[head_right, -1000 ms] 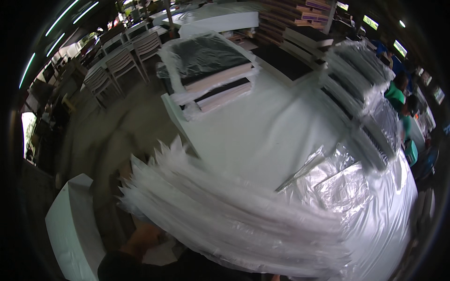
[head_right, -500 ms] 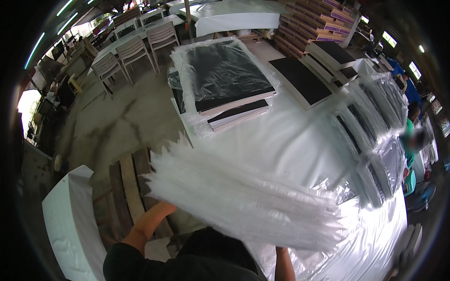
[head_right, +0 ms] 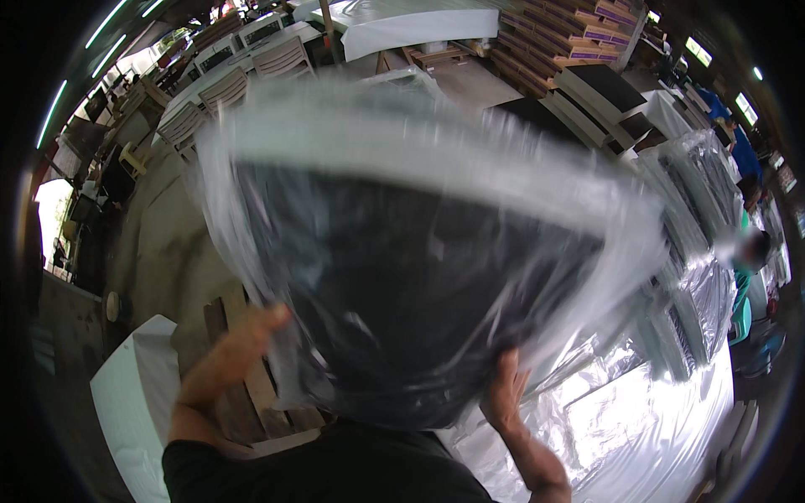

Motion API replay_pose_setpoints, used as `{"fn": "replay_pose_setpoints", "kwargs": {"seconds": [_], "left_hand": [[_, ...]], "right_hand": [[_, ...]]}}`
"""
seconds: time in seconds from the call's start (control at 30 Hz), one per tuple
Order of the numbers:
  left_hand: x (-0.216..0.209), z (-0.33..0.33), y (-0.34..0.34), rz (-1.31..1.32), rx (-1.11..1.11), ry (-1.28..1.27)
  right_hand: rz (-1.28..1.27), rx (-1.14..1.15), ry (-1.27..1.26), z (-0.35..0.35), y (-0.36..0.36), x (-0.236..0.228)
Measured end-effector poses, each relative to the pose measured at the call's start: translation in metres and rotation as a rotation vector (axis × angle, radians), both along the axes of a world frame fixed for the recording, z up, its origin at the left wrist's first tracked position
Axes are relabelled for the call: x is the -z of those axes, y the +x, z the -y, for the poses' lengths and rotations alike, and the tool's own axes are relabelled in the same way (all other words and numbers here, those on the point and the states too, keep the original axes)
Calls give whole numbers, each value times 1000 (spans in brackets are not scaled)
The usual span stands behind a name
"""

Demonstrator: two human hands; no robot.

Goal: The person wraps individual black books in clear plastic film and stacks them on a table.

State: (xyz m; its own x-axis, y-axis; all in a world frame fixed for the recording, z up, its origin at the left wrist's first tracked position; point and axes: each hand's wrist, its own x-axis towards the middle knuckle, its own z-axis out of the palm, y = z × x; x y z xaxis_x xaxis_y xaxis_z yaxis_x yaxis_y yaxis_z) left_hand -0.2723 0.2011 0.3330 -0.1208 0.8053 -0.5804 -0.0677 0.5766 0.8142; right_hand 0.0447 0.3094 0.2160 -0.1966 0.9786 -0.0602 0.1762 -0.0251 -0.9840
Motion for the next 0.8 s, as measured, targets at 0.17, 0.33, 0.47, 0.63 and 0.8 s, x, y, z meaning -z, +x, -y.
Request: {"fn": "replay_pose_setpoints", "kwargs": {"seconds": [0.17, 0.33, 0.47, 0.63, 0.8], "left_hand": [[-92, -156, -92, 117, -20, 281], [-134, -283, -178, -126, 235, 513], [-93, -361, -213, -229, 441, 477], [-11, -432, -230, -214, 684, 342], [51, -474, -272, -424, 608, 394]], "right_hand": [[-606, -15, -250, -80, -133, -128], [-800, -61, -212, -149, -222, -156], [-825, 35, -377, -193, -258, -142], [-707, 243, -423, -218, -272, -97], [-658, 197, -659, -227, -275, -94]]}}
